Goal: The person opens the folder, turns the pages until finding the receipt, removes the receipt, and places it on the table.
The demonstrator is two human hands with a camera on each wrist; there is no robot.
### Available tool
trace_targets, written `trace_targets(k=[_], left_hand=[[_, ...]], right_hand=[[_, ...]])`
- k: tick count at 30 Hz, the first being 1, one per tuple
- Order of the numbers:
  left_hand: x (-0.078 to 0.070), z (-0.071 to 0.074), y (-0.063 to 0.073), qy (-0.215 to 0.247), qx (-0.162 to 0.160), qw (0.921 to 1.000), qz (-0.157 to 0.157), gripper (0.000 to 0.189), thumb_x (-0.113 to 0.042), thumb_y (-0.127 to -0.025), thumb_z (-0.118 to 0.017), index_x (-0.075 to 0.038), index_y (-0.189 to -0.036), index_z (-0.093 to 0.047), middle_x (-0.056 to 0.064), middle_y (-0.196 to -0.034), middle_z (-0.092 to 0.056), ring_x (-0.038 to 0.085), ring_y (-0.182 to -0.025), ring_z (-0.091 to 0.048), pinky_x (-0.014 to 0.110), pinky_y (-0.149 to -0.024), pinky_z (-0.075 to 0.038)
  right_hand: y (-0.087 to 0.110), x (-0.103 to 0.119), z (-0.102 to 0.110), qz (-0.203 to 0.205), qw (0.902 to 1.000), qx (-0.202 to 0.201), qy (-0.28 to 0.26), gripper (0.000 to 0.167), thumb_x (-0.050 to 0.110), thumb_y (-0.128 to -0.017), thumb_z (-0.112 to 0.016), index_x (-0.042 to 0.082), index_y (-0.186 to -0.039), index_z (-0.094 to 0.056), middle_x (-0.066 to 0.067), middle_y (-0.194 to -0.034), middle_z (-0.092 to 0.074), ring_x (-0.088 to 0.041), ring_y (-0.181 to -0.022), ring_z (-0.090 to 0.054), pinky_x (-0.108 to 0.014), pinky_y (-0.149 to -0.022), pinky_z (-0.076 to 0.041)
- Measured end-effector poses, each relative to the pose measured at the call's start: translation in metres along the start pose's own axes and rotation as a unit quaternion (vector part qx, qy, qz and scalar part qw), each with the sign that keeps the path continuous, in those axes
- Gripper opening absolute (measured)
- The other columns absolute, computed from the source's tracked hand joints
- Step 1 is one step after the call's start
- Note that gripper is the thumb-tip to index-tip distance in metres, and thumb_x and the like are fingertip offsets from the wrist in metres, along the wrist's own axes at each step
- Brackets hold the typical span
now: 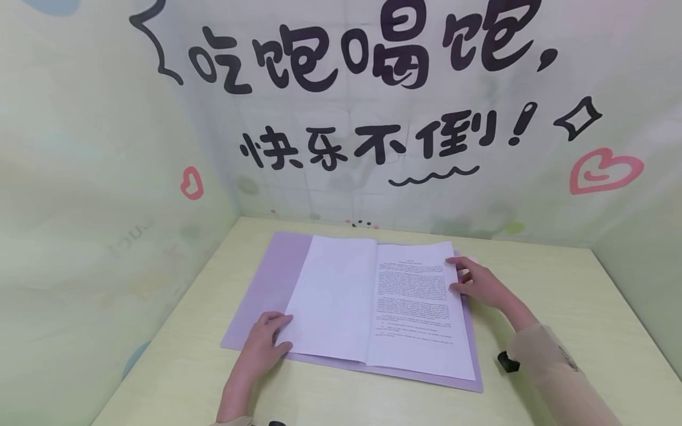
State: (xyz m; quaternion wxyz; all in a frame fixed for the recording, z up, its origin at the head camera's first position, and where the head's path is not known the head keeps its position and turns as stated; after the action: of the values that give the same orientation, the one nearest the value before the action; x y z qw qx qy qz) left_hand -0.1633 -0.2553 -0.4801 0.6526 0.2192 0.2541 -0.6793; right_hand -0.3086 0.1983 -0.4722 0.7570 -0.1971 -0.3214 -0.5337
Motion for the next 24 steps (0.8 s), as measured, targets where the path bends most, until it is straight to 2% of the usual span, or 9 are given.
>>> trace_targets(k=[4, 10, 18, 24], left_hand=[[0.0, 0.001, 0.001, -0.001, 0.002, 1.0, 0.002, 0.05, -0.002, -0.079, -0.075, 0.002, -0.128, -0.063, 0.021, -0.131, -0.054, 0.04, -0.123, -0.053, 0.055, -0.108, -0.043], [0.001, 0.001, 0.001, 0.001, 0.001, 1.0, 0.002, 0.051, -0.002, -0.078, -0.075, 0.001, -0.128, -0.063, 0.021, -0.131, -0.054, 0.041, -0.123, -0.052, 0.055, -0.109, -0.042], [0.001, 0.0, 0.0, -0.004, -0.002, 1.0, -0.002, 0.051, -0.001, -0.078, -0.075, 0.002, -0.128, -0.063, 0.021, -0.13, -0.054, 0.041, -0.122, -0.053, 0.055, -0.108, -0.043], [-0.005, -0.001, -0.002, -0.041, 0.0, 0.9991, 0.004, 0.051, -0.001, -0.077, -0.075, 0.004, -0.126, -0.062, 0.024, -0.129, -0.055, 0.044, -0.119, -0.053, 0.057, -0.106, -0.043]], right_hand=[[0.005, 0.002, 0.002, 0.018, 0.9997, -0.012, 0.008, 0.048, 0.007, -0.089, -0.07, 0.003, -0.134, -0.053, -0.021, -0.123, -0.059, -0.028, -0.098, -0.061, -0.024, -0.07, -0.052], [0.012, 0.008, 0.007, 0.064, 0.9974, -0.023, 0.022, 0.036, 0.001, -0.088, -0.069, 0.003, -0.123, -0.06, -0.02, -0.119, -0.06, -0.025, -0.093, -0.062, -0.022, -0.069, -0.051], [0.016, 0.018, 0.015, 0.137, 0.9879, -0.048, 0.057, 0.033, -0.011, -0.086, -0.062, 0.0, -0.117, -0.063, -0.021, -0.12, -0.063, -0.026, -0.091, -0.064, -0.024, -0.074, -0.055], [0.014, 0.028, 0.02, 0.169, 0.98, -0.073, 0.076, 0.033, -0.015, -0.083, -0.063, -0.001, -0.113, -0.064, -0.02, -0.115, -0.065, -0.026, -0.089, -0.064, -0.028, -0.074, -0.057]])
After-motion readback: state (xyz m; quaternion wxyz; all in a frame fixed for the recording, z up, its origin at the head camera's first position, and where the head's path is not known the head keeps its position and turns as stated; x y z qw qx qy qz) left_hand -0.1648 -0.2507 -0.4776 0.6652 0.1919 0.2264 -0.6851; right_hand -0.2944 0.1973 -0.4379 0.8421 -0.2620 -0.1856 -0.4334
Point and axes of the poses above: each hand's wrist, its own y-axis away from the middle knuckle, its own z-axis out of the back of the hand, x = y × z, the point moved 5 cm from there along -y, towards the middle knuckle
